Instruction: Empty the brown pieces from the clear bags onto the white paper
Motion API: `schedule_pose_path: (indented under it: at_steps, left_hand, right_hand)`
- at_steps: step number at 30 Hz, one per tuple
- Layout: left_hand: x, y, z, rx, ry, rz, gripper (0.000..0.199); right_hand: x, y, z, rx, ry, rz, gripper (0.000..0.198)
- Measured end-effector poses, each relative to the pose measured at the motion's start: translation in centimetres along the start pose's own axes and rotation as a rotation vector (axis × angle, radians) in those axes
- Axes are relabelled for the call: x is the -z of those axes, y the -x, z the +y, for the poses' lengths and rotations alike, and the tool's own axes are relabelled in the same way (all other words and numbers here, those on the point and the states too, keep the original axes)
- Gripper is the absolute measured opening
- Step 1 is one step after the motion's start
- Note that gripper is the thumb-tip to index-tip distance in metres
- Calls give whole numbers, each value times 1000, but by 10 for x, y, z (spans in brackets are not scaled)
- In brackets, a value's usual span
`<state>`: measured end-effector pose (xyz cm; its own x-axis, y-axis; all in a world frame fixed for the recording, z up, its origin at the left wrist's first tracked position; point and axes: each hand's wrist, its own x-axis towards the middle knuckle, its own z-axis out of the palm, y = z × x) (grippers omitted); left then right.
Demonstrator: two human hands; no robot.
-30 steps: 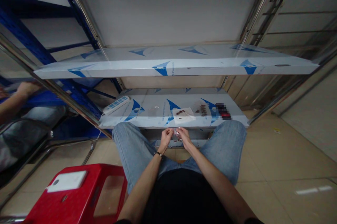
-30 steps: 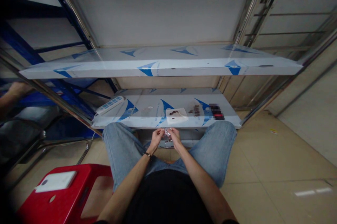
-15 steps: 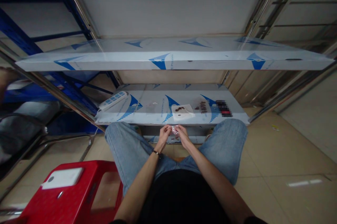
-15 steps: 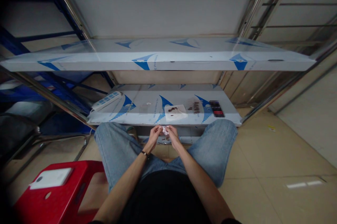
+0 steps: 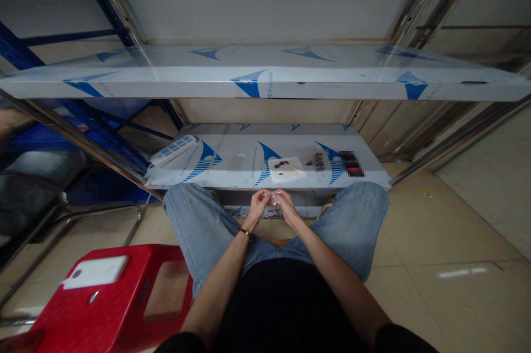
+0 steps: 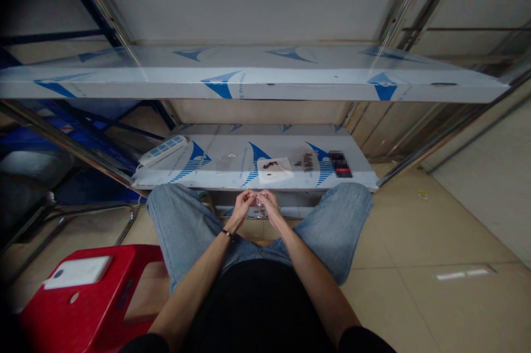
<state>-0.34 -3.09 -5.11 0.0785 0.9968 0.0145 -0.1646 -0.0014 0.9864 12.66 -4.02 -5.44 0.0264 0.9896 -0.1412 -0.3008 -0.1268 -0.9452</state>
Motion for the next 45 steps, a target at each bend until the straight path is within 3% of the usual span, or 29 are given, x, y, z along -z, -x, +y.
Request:
schedule_pose_path:
  at_steps: [5, 10, 15, 20, 27, 34, 45]
  left_hand:
    - [-2, -1, 4, 6, 16, 3, 36]
    - [-5, -1, 2, 87, 106, 104, 38]
    - [-3, 0, 4, 57, 113, 156, 31]
    - [-3, 1, 10, 24, 95, 121, 27]
    - [-13, 4, 7, 44, 55, -5, 40]
    - [-13, 4, 10, 11, 99, 131, 35]
    - [-11, 5, 22, 59, 110, 155, 46]
  right_hand:
    - [-2, -1, 4, 13, 35, 27, 46]
    - [-1, -3, 5, 12, 15, 104, 42]
    - [-3, -2, 7, -7, -32, 37, 40]
    - [-4, -3, 9, 14, -27, -7, 37]
    - [0, -6, 5, 7, -39, 12, 39]
    - [-5, -3, 0, -65, -162, 15, 42]
    - [-5, -3, -12, -61, -108, 35, 47]
